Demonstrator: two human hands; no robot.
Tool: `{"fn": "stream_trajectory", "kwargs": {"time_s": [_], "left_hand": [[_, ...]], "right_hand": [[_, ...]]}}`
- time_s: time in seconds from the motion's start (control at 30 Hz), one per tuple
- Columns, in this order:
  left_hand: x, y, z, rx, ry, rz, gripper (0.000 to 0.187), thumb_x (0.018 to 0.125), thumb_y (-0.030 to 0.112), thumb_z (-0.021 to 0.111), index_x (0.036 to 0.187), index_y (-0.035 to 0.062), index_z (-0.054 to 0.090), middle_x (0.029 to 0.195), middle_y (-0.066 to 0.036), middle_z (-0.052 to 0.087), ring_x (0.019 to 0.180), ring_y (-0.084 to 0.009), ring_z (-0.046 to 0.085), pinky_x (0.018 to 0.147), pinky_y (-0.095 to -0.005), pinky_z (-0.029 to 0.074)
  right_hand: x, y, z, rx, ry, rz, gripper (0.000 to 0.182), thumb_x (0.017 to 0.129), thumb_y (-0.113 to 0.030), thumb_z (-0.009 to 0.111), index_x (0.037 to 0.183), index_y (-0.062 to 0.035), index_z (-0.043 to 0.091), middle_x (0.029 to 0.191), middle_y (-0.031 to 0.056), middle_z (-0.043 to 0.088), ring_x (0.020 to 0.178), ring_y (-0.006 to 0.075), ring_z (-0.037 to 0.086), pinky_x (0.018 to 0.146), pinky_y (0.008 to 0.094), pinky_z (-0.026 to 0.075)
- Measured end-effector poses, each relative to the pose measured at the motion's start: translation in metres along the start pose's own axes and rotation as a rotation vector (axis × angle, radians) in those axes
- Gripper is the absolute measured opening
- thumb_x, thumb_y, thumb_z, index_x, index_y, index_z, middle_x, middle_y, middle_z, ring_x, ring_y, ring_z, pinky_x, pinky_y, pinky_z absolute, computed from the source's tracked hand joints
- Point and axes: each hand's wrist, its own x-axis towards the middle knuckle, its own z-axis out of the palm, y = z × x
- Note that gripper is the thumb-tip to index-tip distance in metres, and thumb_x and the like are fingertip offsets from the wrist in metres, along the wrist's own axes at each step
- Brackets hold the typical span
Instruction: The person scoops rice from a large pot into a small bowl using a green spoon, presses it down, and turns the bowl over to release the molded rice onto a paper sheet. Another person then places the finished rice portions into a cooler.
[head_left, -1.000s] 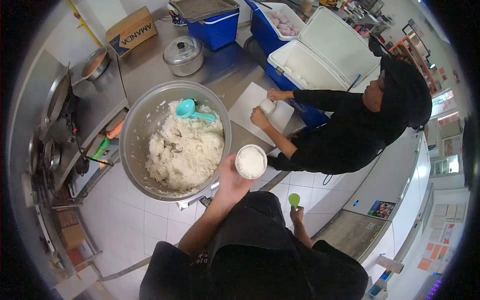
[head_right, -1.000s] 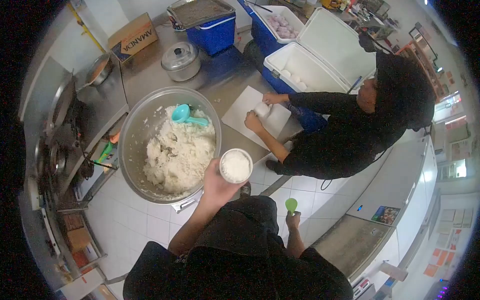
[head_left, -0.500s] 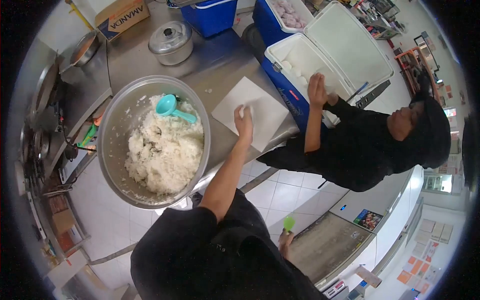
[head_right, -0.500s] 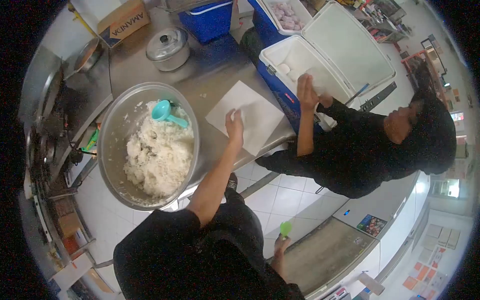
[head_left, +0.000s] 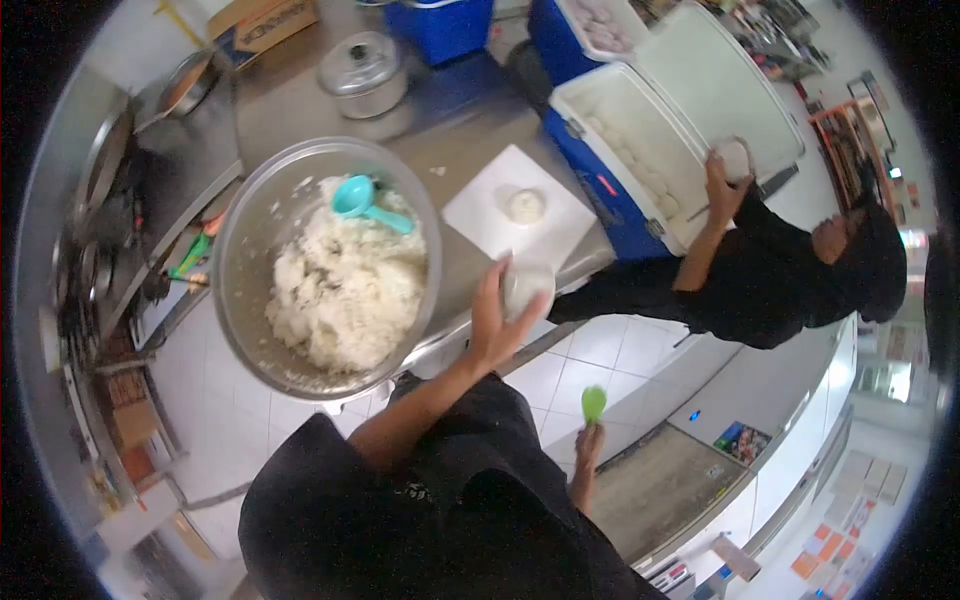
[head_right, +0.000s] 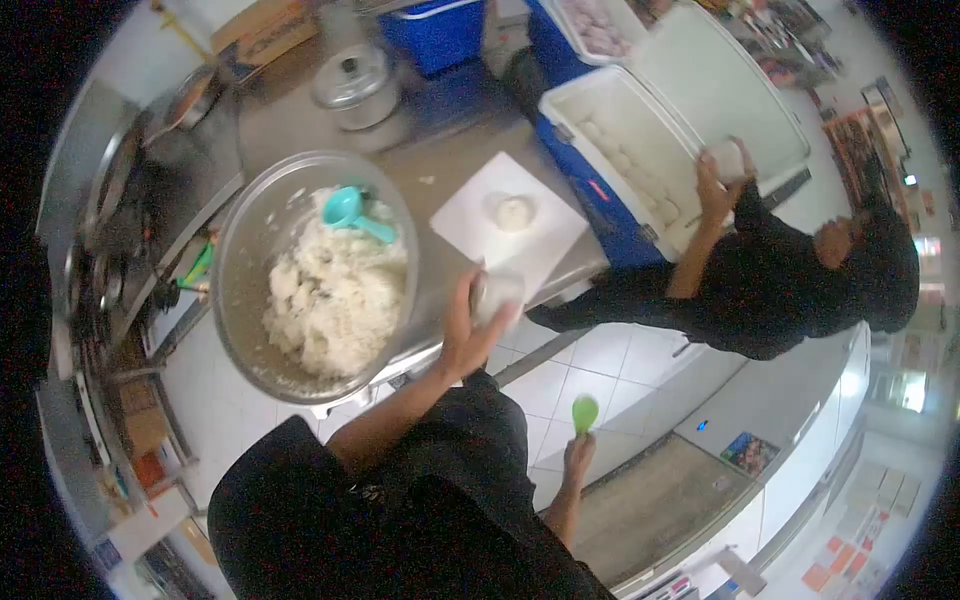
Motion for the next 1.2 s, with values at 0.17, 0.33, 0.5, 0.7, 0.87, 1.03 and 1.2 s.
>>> {"fn": "stream_trajectory", "kwargs": {"time_s": [0.17,0.33,0.5,0.7,0.87,1.03,1.2], "left_hand": [[-0.124,-0.004,-0.159,-0.531,-0.078,-0.624,0.043,0.096,0.036,0.052,0.119,-0.0007,0.056,0.112,-0.012,0.060,0.101,-0.0156,0.057,0.083,-0.0294,0.047],[-0.170,0.035,-0.306,-0.850,0.738,-0.404,0.056,0.097,0.052,0.036,0.121,0.0044,0.054,0.112,-0.009,0.061,0.105,-0.0207,0.059,0.088,-0.0366,0.047],[-0.191,0.009,-0.363,-0.915,0.995,-0.402,0.056,0.097,0.054,0.037,0.121,0.0067,0.054,0.112,-0.007,0.061,0.107,-0.0196,0.057,0.092,-0.0364,0.044],[-0.192,0.007,-0.392,-1.105,0.746,-0.525,0.060,0.094,0.056,0.039,0.119,0.0043,0.056,0.113,-0.010,0.061,0.105,-0.0240,0.057,0.090,-0.0398,0.044],[-0.194,0.005,-0.409,-1.210,0.685,-0.544,0.056,0.094,0.054,0.042,0.115,0.0043,0.058,0.109,-0.011,0.063,0.101,-0.0246,0.059,0.088,-0.0399,0.046],[-0.193,0.004,-0.414,-1.253,0.610,-0.531,0.052,0.094,0.053,0.043,0.113,0.0071,0.059,0.106,-0.007,0.064,0.100,-0.0189,0.060,0.088,-0.0350,0.046],[-0.197,0.003,-0.412,-1.285,0.635,-0.557,0.053,0.094,0.054,0.043,0.115,0.0075,0.059,0.108,-0.007,0.064,0.101,-0.0199,0.060,0.089,-0.0361,0.046]], "right_hand": [[-0.009,-0.367,0.016,-0.313,-0.281,-0.352,0.033,0.098,-0.020,0.041,0.111,0.0051,0.059,0.084,0.0239,0.062,0.077,0.0344,0.061,0.070,0.0426,0.046],[-0.105,-0.529,0.131,-0.148,-0.547,-1.247,0.029,0.091,-0.010,0.053,0.119,-0.0040,0.062,0.085,0.0201,0.067,0.074,0.0333,0.067,0.065,0.0362,0.050],[-0.182,-0.565,0.319,-0.920,-0.513,-1.691,0.037,0.092,-0.014,0.047,0.125,-0.0016,0.055,0.072,0.0174,0.066,0.062,0.0336,0.065,0.055,0.0462,0.050],[-0.202,-0.560,0.415,-1.047,-0.549,-1.710,0.034,0.094,-0.011,0.040,0.123,0.0023,0.053,0.074,0.0191,0.066,0.065,0.0355,0.065,0.057,0.0461,0.051],[-0.202,-0.568,0.447,-0.984,-0.703,-1.462,0.026,0.090,-0.012,0.046,0.105,0.0020,0.061,0.087,0.0220,0.067,0.082,0.0377,0.066,0.072,0.0482,0.052],[-0.175,-0.562,0.440,-1.046,-0.751,-1.208,0.026,0.081,-0.019,0.055,0.099,-0.0023,0.064,0.091,0.0209,0.067,0.088,0.0385,0.065,0.081,0.0481,0.050],[-0.229,-0.576,0.361,-1.107,-0.757,-1.432,0.024,0.083,-0.010,0.051,0.101,-0.0007,0.064,0.080,0.0214,0.066,0.078,0.0378,0.066,0.069,0.0490,0.051]]}}
